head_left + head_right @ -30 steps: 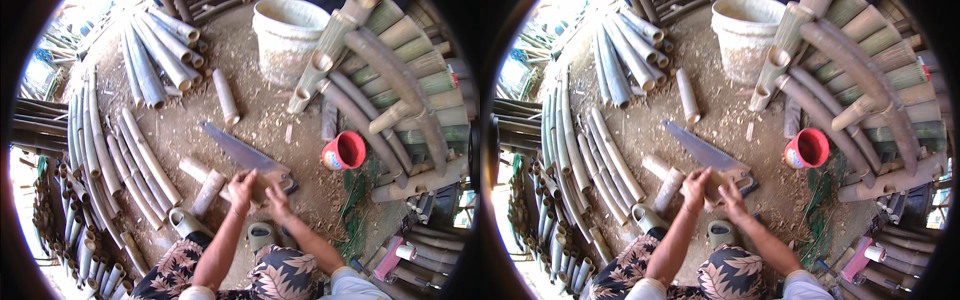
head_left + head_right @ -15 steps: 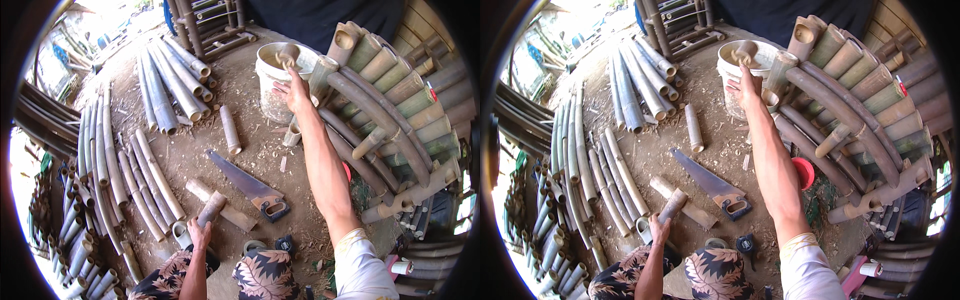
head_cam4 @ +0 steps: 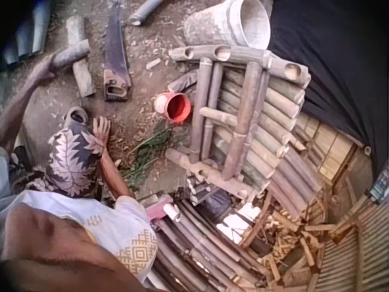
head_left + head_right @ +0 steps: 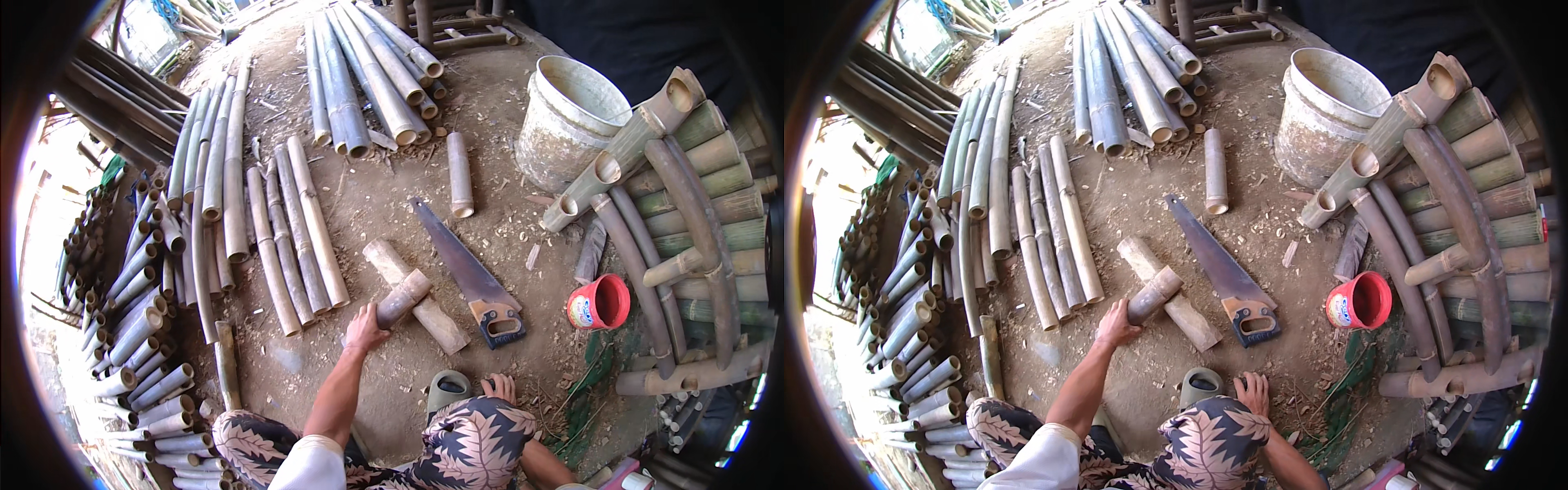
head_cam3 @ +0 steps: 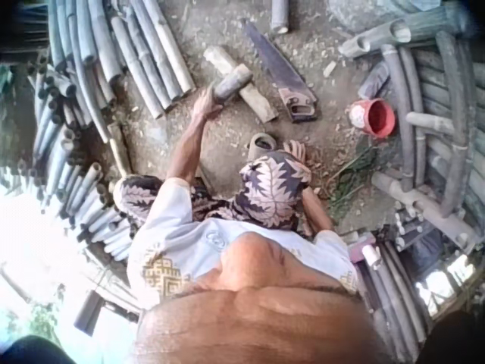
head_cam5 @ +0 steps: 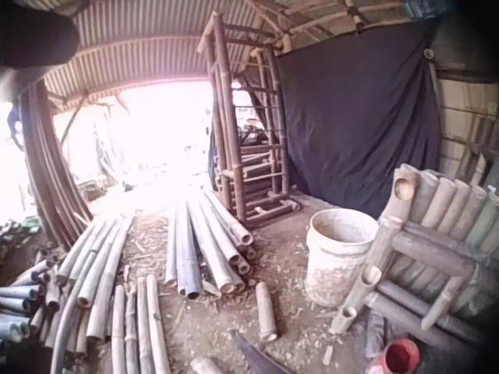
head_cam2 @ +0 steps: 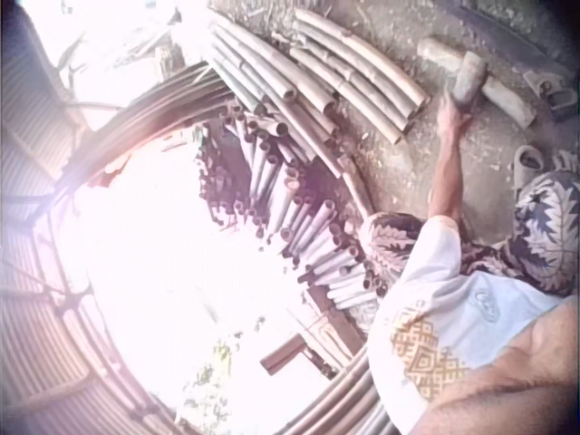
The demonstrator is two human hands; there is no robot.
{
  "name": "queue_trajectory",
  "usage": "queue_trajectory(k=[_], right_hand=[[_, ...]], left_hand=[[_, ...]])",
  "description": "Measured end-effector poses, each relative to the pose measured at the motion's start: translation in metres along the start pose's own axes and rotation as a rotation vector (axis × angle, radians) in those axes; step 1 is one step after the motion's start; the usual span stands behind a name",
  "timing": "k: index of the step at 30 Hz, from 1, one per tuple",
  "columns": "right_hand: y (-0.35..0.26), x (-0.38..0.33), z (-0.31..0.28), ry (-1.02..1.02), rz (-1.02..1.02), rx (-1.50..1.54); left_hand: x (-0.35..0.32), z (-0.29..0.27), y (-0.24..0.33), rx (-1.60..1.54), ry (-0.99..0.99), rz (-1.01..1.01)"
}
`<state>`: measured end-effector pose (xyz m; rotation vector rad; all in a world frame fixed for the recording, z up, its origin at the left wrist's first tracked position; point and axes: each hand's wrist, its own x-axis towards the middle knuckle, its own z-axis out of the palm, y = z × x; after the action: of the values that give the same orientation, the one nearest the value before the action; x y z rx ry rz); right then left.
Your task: The person measures bamboo stalks with a tape measure, cuts into a stalk using a hand saw, and organizes multiple stalks on the ground.
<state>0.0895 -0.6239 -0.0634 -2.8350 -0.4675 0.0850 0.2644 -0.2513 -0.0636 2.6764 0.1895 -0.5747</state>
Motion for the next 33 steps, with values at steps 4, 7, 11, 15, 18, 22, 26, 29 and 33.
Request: queue_trajectory(k=[4, 7, 11, 15, 18, 22, 26, 29, 33], right_hand=[[0.007, 0.014, -0.011, -0.121, 0.077, 0.058], [0.007, 0.053, -0.02, -0.046, 0.238, 0.23], [0.014, 0.206, -0.042, 0.217, 0.184, 0.316], [0.044, 0.373, -0.02, 0.305, 0.299, 0.32], [0.031, 0.464, -0.012, 0.182, 0.454, 0.261], [0.059, 0.5, 0.012, 0.088, 0.618, 0.333], [0.033, 0.471, -0.004, -0.032, 0.588, 1.496], [-0.011, 0.389, -0.022, -0.174, 0.49, 2.134], [-0.066, 0.259, -0.063, -0.549, 0.125, 2.116]], left_hand=[[-0.017, 0.012, 0.002, -0.62, 0.075, -0.101], [-0.012, 0.018, 0.013, -0.907, 0.329, -0.289], [0.024, 0.031, -0.004, -0.402, 0.556, -0.384], [0.039, 0.027, 0.026, -0.248, 0.522, -0.38], [0.039, 0.023, 0.021, -0.169, 0.54, -0.419], [0.041, 0.02, 0.036, -0.168, 0.48, -0.447], [0.036, 0.014, 0.03, -0.176, 0.445, -0.475], [0.03, 0.005, 0.025, -0.15, 0.37, -0.505], [0.012, -0.016, 0.038, -0.573, 0.54, -0.234]])
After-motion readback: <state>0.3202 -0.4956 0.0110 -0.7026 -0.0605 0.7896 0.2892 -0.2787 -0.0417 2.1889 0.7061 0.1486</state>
